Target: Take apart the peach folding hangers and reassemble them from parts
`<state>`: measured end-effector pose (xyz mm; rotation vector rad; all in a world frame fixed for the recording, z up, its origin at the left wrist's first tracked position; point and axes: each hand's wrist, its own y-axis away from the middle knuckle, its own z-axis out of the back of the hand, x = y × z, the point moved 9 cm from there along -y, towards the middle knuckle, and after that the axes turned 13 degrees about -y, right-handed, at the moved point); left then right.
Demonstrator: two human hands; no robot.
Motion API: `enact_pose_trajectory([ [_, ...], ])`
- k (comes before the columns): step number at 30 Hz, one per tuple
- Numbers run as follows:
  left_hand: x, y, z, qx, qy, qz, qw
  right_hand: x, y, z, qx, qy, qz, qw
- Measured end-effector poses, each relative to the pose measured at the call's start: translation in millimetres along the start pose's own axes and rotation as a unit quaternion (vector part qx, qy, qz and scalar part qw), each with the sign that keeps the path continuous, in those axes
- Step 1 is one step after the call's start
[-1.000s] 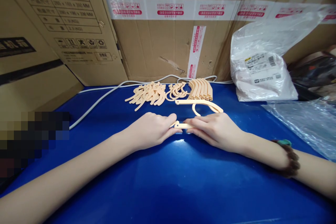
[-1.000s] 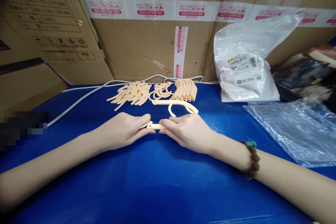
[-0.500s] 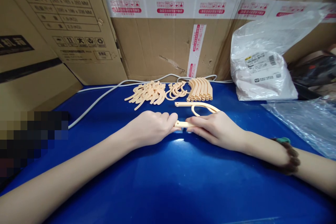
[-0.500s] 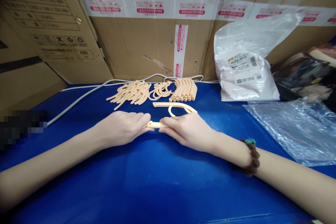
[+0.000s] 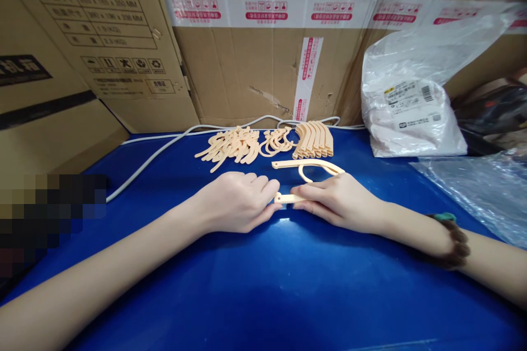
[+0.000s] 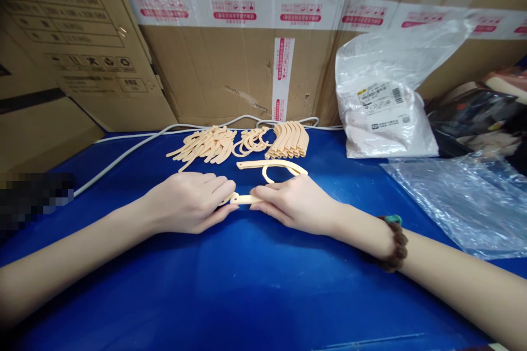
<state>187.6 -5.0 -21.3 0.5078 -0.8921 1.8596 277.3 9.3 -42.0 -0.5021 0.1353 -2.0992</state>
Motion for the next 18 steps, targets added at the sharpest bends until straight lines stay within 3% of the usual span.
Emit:
enact_pose_trajectory([
  [18,3.3,3.3,-6.9,0.003,0.08,0.024,0.997,3.8,-0.6,1.5,-0.019,0.026,0.013,0.999],
])
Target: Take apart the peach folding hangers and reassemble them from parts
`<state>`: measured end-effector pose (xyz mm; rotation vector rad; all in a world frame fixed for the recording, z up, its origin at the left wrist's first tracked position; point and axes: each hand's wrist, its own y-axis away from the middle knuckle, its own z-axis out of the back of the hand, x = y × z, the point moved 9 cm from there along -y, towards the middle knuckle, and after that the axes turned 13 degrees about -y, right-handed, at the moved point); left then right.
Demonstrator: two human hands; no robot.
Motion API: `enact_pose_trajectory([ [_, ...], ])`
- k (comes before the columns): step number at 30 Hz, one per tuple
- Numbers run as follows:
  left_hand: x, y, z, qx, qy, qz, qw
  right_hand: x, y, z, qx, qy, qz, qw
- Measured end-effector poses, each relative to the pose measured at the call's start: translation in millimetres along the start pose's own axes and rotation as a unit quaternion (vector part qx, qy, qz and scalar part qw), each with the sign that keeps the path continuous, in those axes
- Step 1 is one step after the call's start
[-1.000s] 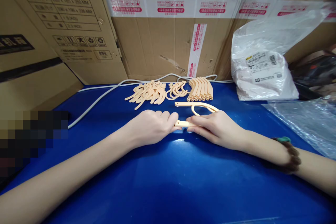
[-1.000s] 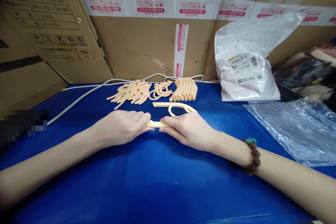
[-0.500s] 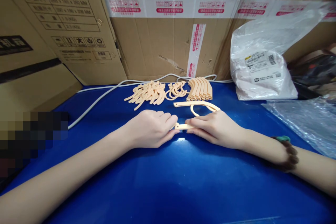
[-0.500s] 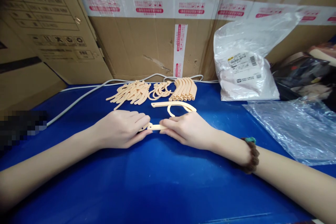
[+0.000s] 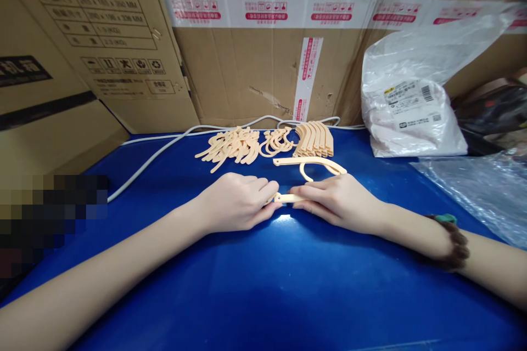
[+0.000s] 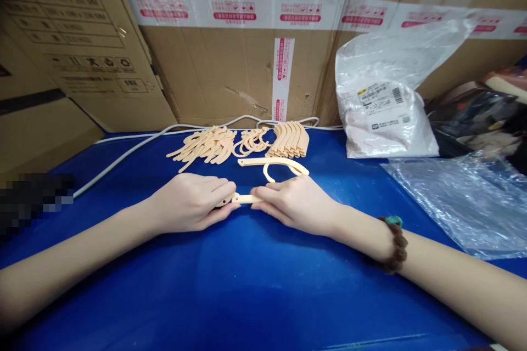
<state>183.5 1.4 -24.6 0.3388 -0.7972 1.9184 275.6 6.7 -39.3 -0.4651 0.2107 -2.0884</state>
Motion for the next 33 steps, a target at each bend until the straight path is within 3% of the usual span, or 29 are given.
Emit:
enact_pose_trajectory([
  [22,-5.5,-1.0,0.0,0.005,-0.004,0.0,1.0,-4.7,-1.1,-1.8,0.021,-0.036,-0.026,0.999],
  [28,-4.0,-0.6,-6.8,0.041,-0.032,0.029,0.998,-5.2,-1.6,2.8,-0.005,-0.004,-0.039,0.999],
  [33,-3.4,-1.4,-1.8,0.025,-0.046,0.041,0.998,-1.3,-2.6,9.2,-0.036,0.023,-0.029,0.999],
])
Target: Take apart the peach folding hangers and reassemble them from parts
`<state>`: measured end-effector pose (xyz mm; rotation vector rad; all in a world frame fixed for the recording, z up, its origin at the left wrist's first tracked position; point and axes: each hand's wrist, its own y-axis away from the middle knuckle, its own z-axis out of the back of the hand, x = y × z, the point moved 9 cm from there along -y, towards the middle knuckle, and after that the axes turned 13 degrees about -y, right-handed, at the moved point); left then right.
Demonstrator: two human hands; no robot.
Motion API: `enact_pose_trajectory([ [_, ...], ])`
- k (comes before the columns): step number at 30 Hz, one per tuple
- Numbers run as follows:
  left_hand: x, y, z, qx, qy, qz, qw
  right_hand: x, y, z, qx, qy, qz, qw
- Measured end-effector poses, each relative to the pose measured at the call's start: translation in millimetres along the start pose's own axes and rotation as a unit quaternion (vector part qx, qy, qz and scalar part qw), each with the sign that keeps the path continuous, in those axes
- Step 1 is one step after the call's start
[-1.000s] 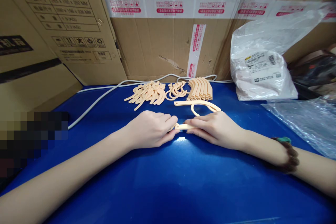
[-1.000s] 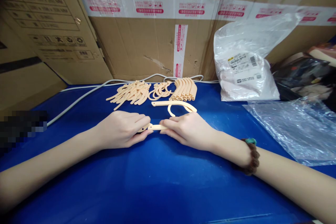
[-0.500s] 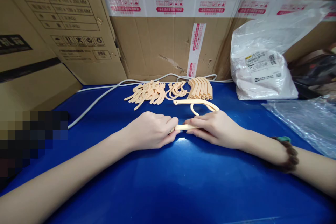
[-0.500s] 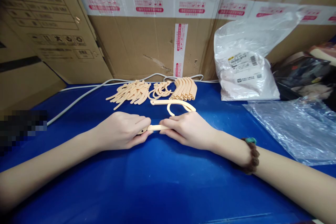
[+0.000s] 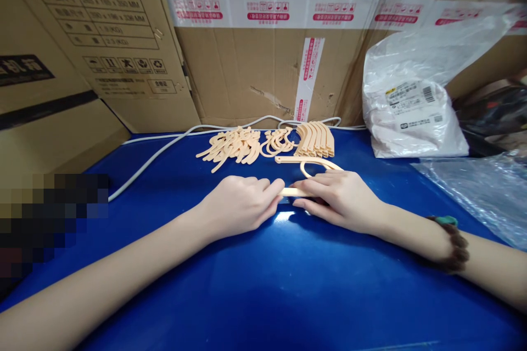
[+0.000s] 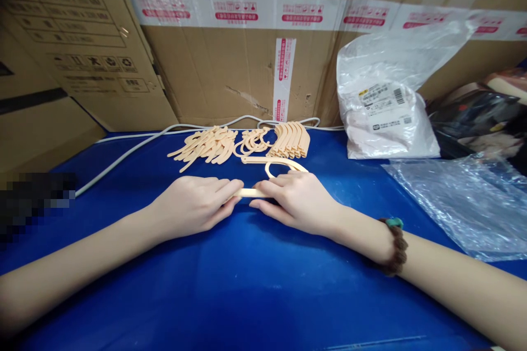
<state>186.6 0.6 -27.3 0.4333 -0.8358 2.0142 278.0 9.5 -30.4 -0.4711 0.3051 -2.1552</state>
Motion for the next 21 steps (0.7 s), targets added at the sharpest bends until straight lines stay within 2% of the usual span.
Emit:
enact_pose_trajectory([
  [6,6.4,-0.7,2.5,-0.011,-0.002,0.035,0.999,1.0,-1.0,15.3,-0.069,0.038,-0.003,0.997],
  [13,12.0,-0.7,-0.8,0.011,-0.006,0.053,0.998,-14.8,4.1,33.0,-0.16,0.044,-0.059,0.984],
  [21,10.0,-0.8,3.0,-0.01,-0.015,0.044,0.999,-31.7,2.9,25.4,-0.133,-0.016,-0.098,0.986],
])
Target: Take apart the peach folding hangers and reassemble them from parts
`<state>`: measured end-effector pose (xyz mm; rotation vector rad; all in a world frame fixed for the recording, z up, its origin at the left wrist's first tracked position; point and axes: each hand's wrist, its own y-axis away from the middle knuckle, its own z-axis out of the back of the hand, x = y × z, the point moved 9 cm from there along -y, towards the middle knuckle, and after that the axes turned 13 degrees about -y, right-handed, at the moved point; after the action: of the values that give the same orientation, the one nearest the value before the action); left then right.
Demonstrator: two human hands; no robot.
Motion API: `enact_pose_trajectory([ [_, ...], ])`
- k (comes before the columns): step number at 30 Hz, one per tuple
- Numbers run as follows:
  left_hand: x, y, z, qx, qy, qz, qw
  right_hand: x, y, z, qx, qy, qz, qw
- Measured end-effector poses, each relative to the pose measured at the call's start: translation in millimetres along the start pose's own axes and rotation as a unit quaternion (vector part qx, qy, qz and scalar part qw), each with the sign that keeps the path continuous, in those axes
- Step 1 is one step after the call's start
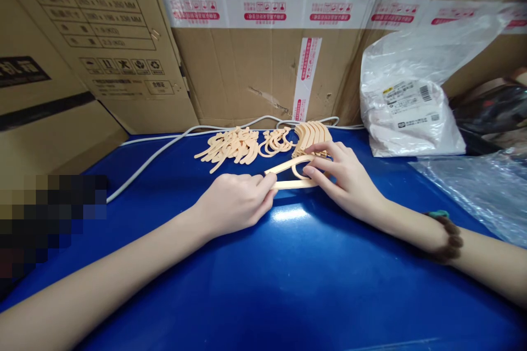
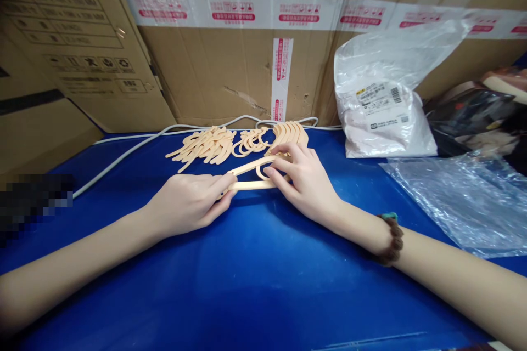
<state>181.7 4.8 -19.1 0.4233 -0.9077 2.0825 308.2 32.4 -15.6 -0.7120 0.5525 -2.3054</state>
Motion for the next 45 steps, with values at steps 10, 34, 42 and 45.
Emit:
enact_pose_trajectory([
  [10,-3.3,0.3,3.8,-0.019,0.011,-0.021,1.0,-10.6,-0.3,-13.7,0.068,-0.016,-0.033,0.997],
  [34,-4.5,-0.7,12.0,-0.059,0.1,-0.063,0.991,-15.3,4.6,-23.1,0.104,-0.056,-0.077,0.99],
  [42,-5.3,-1.7,11.4,-0.081,0.093,-0.077,0.989,-15.9,4.2,-24.8,0.115,-0.041,-0.08,0.989],
  [45,-4.1,-1.5,12.4,-0.084,0.09,-0.068,0.99,-16.1,4.4,-25.6,0.121,-0.031,-0.079,0.989],
])
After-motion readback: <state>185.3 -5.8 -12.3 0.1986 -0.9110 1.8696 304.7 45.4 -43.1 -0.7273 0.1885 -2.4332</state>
